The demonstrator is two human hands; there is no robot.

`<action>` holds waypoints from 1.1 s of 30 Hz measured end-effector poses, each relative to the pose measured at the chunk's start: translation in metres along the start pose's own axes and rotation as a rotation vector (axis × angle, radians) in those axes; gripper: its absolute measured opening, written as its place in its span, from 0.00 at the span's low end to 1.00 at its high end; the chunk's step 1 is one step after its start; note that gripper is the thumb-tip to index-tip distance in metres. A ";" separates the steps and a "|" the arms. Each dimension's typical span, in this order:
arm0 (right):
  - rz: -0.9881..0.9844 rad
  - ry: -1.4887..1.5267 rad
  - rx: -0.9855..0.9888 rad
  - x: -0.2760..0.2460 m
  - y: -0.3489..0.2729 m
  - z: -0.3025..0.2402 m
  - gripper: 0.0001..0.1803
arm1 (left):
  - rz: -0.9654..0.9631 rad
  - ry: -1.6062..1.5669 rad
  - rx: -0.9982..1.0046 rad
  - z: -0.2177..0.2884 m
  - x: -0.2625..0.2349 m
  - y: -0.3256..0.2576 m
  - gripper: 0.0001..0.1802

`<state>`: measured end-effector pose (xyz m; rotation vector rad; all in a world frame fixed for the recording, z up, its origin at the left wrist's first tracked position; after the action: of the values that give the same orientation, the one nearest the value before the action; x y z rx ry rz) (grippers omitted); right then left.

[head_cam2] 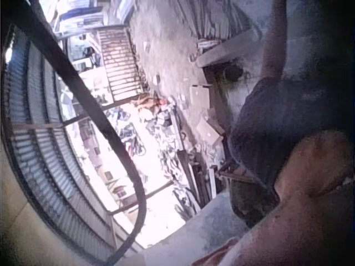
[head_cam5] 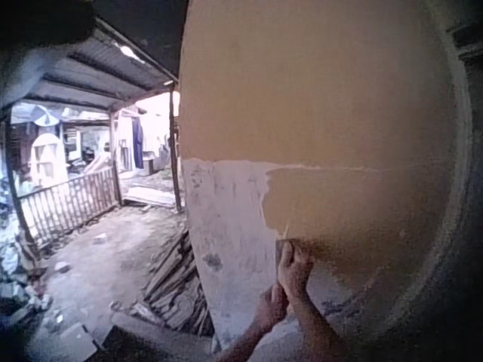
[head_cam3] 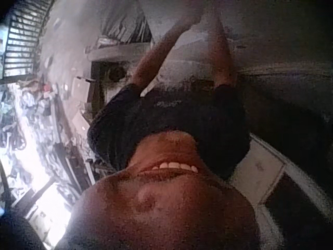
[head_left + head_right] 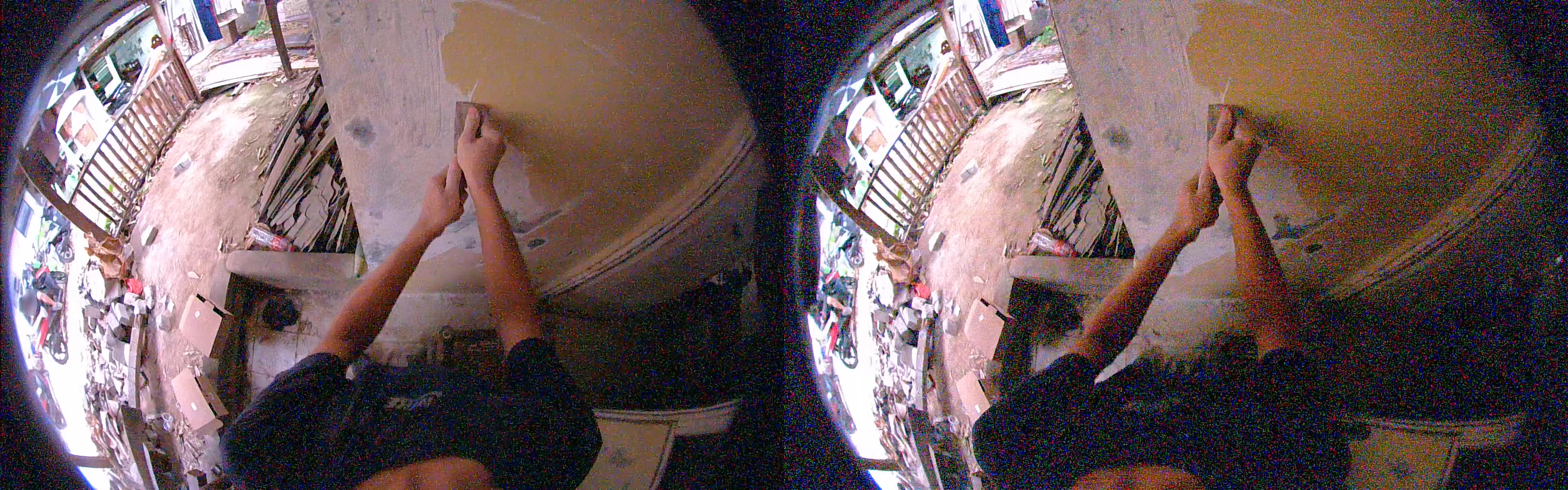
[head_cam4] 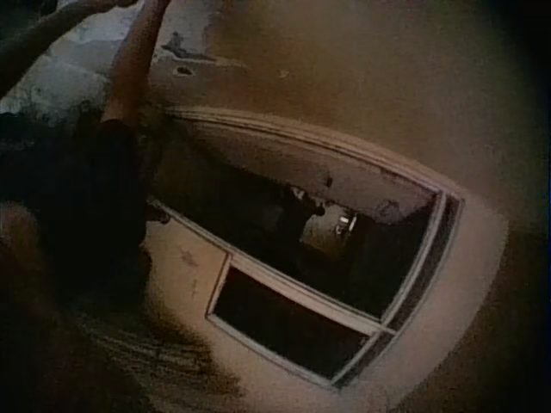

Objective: The person scrapes a wall using a metal scraper to remove old paint and plaster.

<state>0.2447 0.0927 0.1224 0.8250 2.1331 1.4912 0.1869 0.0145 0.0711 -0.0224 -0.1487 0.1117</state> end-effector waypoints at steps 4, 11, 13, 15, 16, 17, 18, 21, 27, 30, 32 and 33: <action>-0.113 0.020 0.165 0.008 0.025 0.006 0.28 | -0.029 0.070 0.015 0.029 -0.001 0.002 0.29; -0.103 -0.080 0.091 0.006 0.007 0.012 0.27 | -0.005 0.117 -0.005 0.026 -0.008 -0.011 0.29; -0.094 -0.071 0.118 0.004 0.020 0.001 0.29 | -0.029 0.051 -0.127 0.037 -0.004 -0.015 0.30; -0.078 -0.077 0.109 0.005 0.011 0.002 0.29 | -0.069 -0.018 -0.106 0.025 -0.006 -0.013 0.30; -0.056 -0.076 0.100 0.007 0.008 0.002 0.29 | -0.056 -0.012 -0.134 0.019 -0.007 -0.012 0.30; -0.060 -0.081 0.104 0.007 0.004 0.004 0.29 | -0.044 -0.004 -0.163 0.014 -0.008 -0.012 0.30; -0.094 -0.116 0.117 0.007 0.001 0.007 0.28 | -0.044 -0.005 -0.169 0.012 -0.011 -0.009 0.30; -0.099 -0.127 0.139 0.010 0.012 0.010 0.27 | -0.068 0.050 0.020 0.027 -0.014 -0.002 0.29; -0.155 -0.193 0.122 0.008 0.003 0.014 0.26 | 0.030 0.095 -0.138 0.020 -0.009 -0.019 0.31; -0.093 -0.074 0.067 0.007 0.017 0.000 0.25 | -0.031 0.049 -0.013 0.038 -0.016 0.000 0.33; -0.113 -0.054 0.089 0.006 0.024 0.006 0.24 | 0.004 0.160 -0.065 0.038 -0.010 -0.005 0.33; -0.126 -0.069 0.092 0.006 0.010 0.017 0.24 | -0.004 0.151 -0.081 0.027 -0.007 -0.009 0.33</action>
<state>0.2537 0.1112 0.1262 0.7470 2.1735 1.2924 0.1772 0.0047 0.0966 -0.1110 -0.0023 0.0996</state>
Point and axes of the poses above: each hand's wrist, its own y-axis towards the middle knuckle, its own x-axis out of the palm, z = x × y, the point moved 1 cm from there along y, towards the middle knuckle, and after that the axes turned 8 degrees about -x, right-handed, at the moved point
